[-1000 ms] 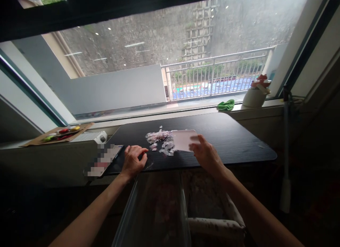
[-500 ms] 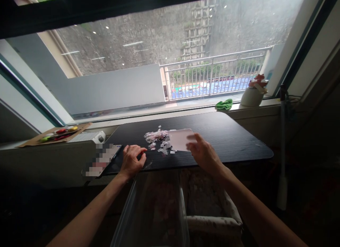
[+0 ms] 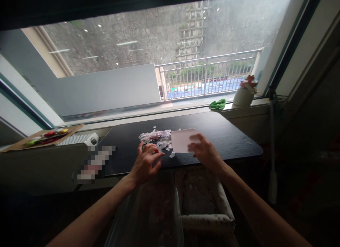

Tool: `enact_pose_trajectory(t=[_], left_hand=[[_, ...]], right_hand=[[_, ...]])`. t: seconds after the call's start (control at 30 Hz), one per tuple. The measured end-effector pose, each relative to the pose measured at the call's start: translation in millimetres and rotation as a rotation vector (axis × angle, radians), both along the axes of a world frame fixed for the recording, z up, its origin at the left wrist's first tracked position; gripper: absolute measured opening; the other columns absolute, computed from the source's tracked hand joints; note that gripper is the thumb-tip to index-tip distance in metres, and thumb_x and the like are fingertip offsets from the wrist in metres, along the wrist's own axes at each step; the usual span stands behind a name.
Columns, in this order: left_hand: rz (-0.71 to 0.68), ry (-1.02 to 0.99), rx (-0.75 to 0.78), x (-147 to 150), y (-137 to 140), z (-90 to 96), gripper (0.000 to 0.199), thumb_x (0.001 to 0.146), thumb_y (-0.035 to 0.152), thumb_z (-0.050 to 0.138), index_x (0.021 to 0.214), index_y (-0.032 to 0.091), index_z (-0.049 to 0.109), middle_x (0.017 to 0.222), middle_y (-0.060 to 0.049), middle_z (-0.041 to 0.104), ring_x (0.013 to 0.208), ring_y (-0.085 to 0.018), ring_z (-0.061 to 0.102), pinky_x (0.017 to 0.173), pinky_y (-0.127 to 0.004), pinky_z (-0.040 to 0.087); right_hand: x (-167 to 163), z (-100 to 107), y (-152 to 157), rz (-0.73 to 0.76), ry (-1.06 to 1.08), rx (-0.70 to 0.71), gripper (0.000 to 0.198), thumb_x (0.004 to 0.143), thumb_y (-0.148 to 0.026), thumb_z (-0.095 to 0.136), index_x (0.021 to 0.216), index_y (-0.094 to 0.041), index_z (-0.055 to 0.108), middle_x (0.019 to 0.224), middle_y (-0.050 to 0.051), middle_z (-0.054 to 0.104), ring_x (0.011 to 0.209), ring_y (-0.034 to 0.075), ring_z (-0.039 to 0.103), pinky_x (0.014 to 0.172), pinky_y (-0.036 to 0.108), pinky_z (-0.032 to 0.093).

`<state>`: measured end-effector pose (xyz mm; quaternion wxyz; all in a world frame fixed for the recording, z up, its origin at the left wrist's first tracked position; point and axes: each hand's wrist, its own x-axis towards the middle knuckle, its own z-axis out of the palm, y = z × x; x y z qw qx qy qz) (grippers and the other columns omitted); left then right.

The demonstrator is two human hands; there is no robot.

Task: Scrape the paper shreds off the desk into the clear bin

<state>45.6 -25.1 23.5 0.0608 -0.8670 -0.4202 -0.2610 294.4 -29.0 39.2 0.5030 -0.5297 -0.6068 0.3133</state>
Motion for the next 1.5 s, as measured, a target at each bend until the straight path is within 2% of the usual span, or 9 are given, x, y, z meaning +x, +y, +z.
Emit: enact_pose_trajectory(t=[0.1, 0.3, 0.47, 0.6, 0.77, 1.07, 1.23, 1.5], left_hand=[[-0.056, 0.026, -0.035, 8, 3, -3.6, 0.027, 0.081, 0.024, 0.056, 0.106, 0.025, 0.068, 0.099, -0.007, 0.062, 0.112, -0.029, 0.051, 0.112, -0.065, 0.015], [-0.037, -0.027, -0.009, 2, 4, -3.3, 0.022, 0.082, 0.024, 0.054, 0.099, 0.023, 0.068, 0.097, -0.006, 0.063, 0.110, -0.026, 0.052, 0.113, -0.060, 0.016], [-0.093, -0.028, -0.006, 6, 2, -2.0, 0.022, 0.081, 0.027, 0.058, 0.100, 0.024, 0.068, 0.097, -0.005, 0.064, 0.109, -0.026, 0.052, 0.114, -0.060, 0.012], [-0.125, -0.020, -0.037, 14, 4, -8.5, 0.029, 0.078, 0.038, 0.065, 0.102, 0.023, 0.067, 0.098, -0.005, 0.064, 0.110, -0.027, 0.052, 0.114, -0.061, 0.012], [-0.112, 0.012, -0.047, 17, 6, -15.9, 0.034, 0.076, 0.044, 0.068, 0.102, 0.023, 0.066, 0.100, -0.006, 0.063, 0.110, -0.028, 0.051, 0.113, -0.062, 0.012], [-0.109, 0.025, -0.030, 17, 4, -15.8, 0.034, 0.077, 0.043, 0.066, 0.104, 0.022, 0.065, 0.101, -0.006, 0.062, 0.109, -0.027, 0.052, 0.113, -0.061, 0.015], [-0.100, 0.038, -0.041, 17, 4, -16.2, 0.035, 0.078, 0.043, 0.066, 0.105, 0.021, 0.064, 0.102, -0.007, 0.061, 0.110, -0.027, 0.051, 0.114, -0.061, 0.013], [-0.132, 0.040, -0.027, 15, 3, -15.9, 0.030, 0.080, 0.040, 0.065, 0.105, 0.025, 0.065, 0.101, -0.005, 0.062, 0.113, -0.027, 0.051, 0.115, -0.059, 0.009]], right_hand=[[10, -2, -3, -0.031, 0.012, -0.036, 0.027, 0.072, -0.031, 0.063, 0.096, -0.019, 0.057, 0.084, 0.006, 0.071, 0.074, 0.022, 0.070, 0.048, 0.029, 0.058], [46, 2, -15, -0.126, 0.018, -0.068, 0.021, 0.070, -0.029, 0.066, 0.089, -0.023, 0.061, 0.080, 0.003, 0.068, 0.068, 0.021, 0.069, 0.045, 0.028, 0.058], [59, -1, -7, -0.154, 0.116, -0.092, 0.014, 0.072, -0.027, 0.064, 0.085, -0.025, 0.061, 0.081, 0.003, 0.068, 0.069, 0.021, 0.069, 0.045, 0.028, 0.059], [58, -9, 2, -0.180, 0.196, -0.208, 0.018, 0.068, -0.022, 0.065, 0.086, -0.021, 0.061, 0.083, 0.003, 0.069, 0.069, 0.020, 0.069, 0.044, 0.026, 0.058], [58, -14, 2, -0.140, 0.223, -0.252, 0.020, 0.065, -0.021, 0.069, 0.084, -0.020, 0.064, 0.081, 0.003, 0.071, 0.068, 0.019, 0.068, 0.043, 0.025, 0.056], [60, -1, -9, -0.014, 0.233, -0.341, 0.027, 0.060, -0.024, 0.074, 0.085, -0.020, 0.066, 0.077, 0.002, 0.073, 0.063, 0.018, 0.068, 0.038, 0.023, 0.052], [61, 3, -5, -0.034, 0.262, -0.326, 0.026, 0.060, -0.021, 0.072, 0.086, -0.021, 0.065, 0.076, 0.002, 0.072, 0.064, 0.018, 0.067, 0.039, 0.022, 0.052], [23, 8, 22, 0.055, 0.227, -0.264, 0.026, 0.062, -0.018, 0.068, 0.087, -0.020, 0.063, 0.080, 0.003, 0.070, 0.070, 0.019, 0.068, 0.042, 0.023, 0.054]])
